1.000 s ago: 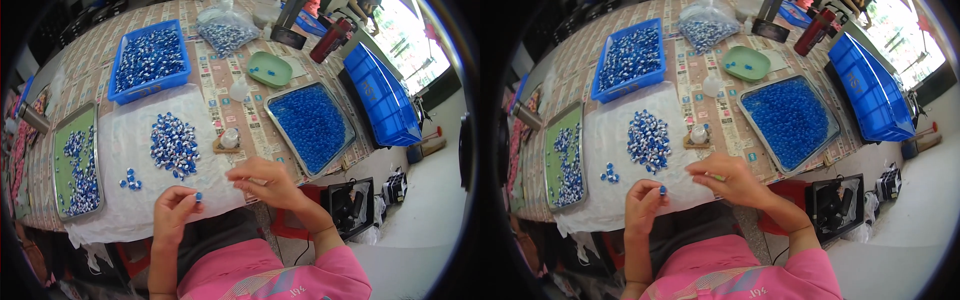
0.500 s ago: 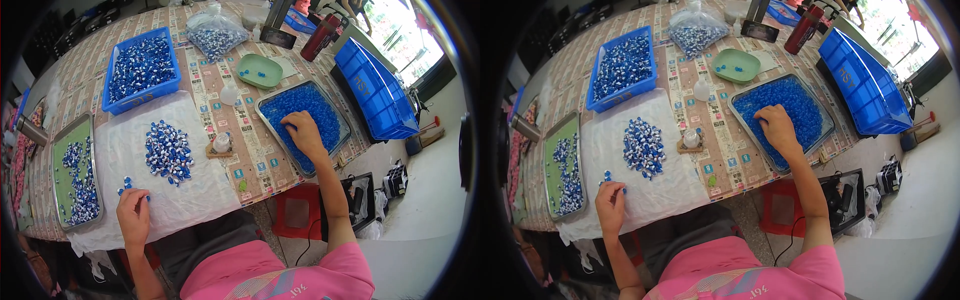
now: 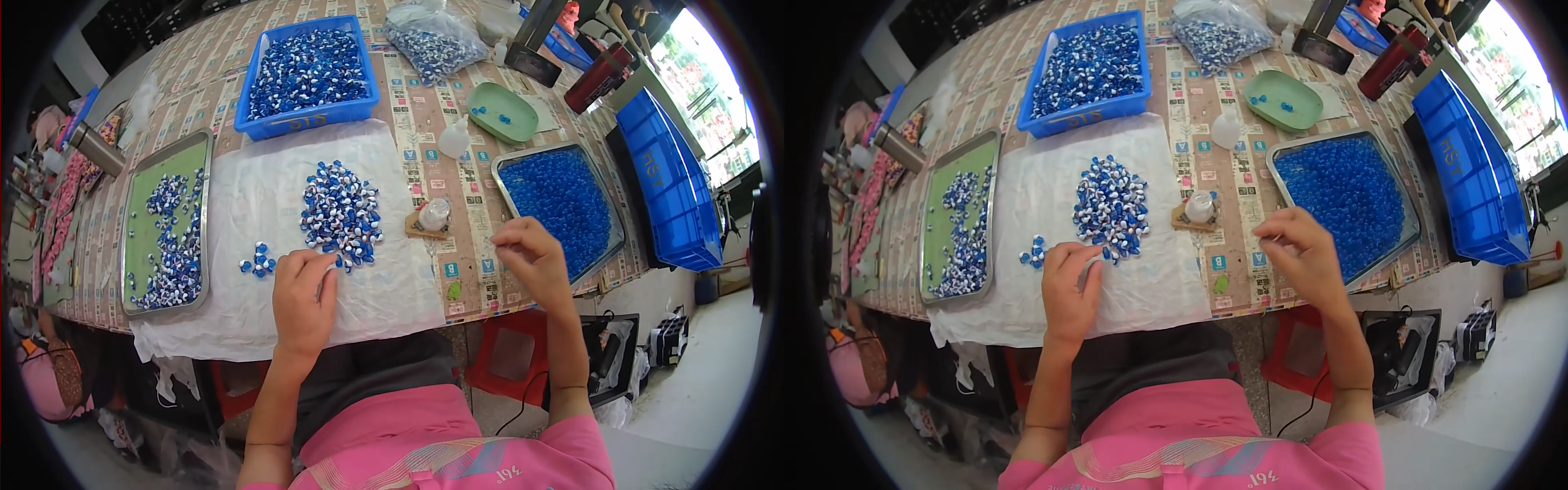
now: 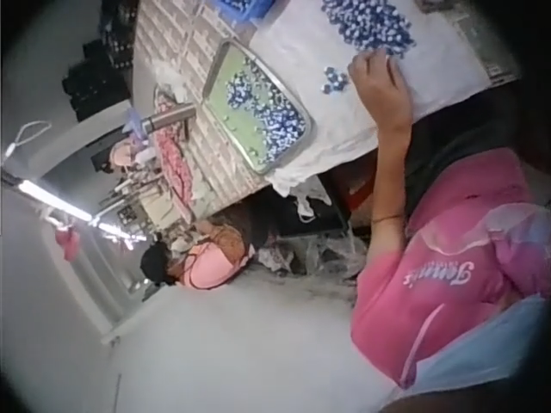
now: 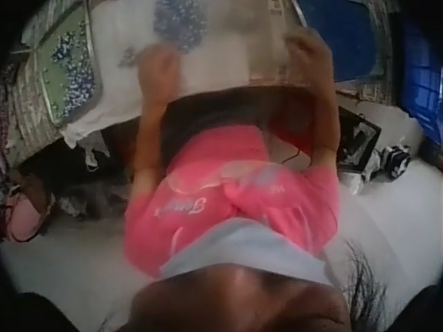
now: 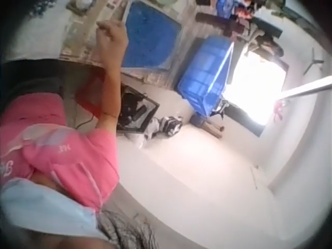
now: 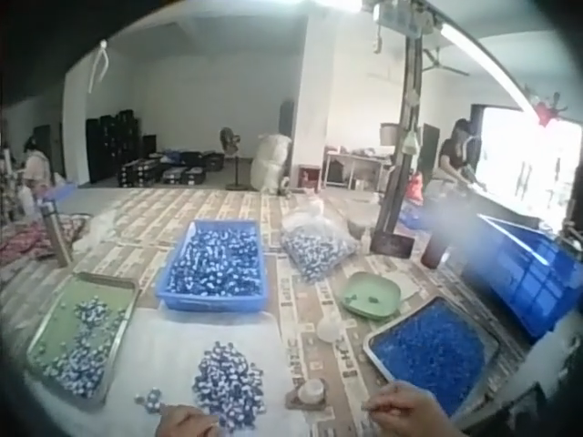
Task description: Assemble small blue and white plastic components using a glue applicator at a workbench.
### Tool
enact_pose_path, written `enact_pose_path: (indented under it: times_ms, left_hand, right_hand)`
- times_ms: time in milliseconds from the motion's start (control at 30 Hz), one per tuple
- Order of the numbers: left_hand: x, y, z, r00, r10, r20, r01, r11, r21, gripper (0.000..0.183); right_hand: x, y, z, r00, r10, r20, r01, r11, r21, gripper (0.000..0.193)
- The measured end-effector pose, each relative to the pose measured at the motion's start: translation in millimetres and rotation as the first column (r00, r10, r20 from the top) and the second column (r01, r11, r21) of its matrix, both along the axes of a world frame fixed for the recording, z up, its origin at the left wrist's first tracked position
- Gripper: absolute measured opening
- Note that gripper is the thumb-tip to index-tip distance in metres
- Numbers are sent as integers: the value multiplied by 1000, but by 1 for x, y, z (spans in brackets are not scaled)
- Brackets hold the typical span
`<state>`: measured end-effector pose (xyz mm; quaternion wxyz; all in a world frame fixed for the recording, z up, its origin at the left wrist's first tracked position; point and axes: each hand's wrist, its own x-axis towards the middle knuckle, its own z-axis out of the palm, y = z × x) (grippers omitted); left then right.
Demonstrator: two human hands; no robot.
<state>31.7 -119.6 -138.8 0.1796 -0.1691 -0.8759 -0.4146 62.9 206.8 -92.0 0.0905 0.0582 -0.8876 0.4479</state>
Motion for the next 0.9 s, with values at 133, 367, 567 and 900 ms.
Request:
enact_pose_path:
  times_ms: [133,367,567,900]
  left_hand:
    - [-6,11,-7,1000,-12,24,14,996,-93,19]
    - [1,19,-9,999,8,38,-9,1000,14,20]
    - [24,29,8,905,-295,306,88,834,545,19]
    - [44,50,-7,506,-733,455,-268,368,890,19]
  right_hand:
    - [10,-33,-5,989,141,42,-136,986,-95,25]
    - [15,-49,-16,955,97,281,42,892,-450,25]
    - [13,-48,-15,975,127,183,-68,953,-296,22]
    - [16,-55,-19,911,178,371,76,813,-577,19]
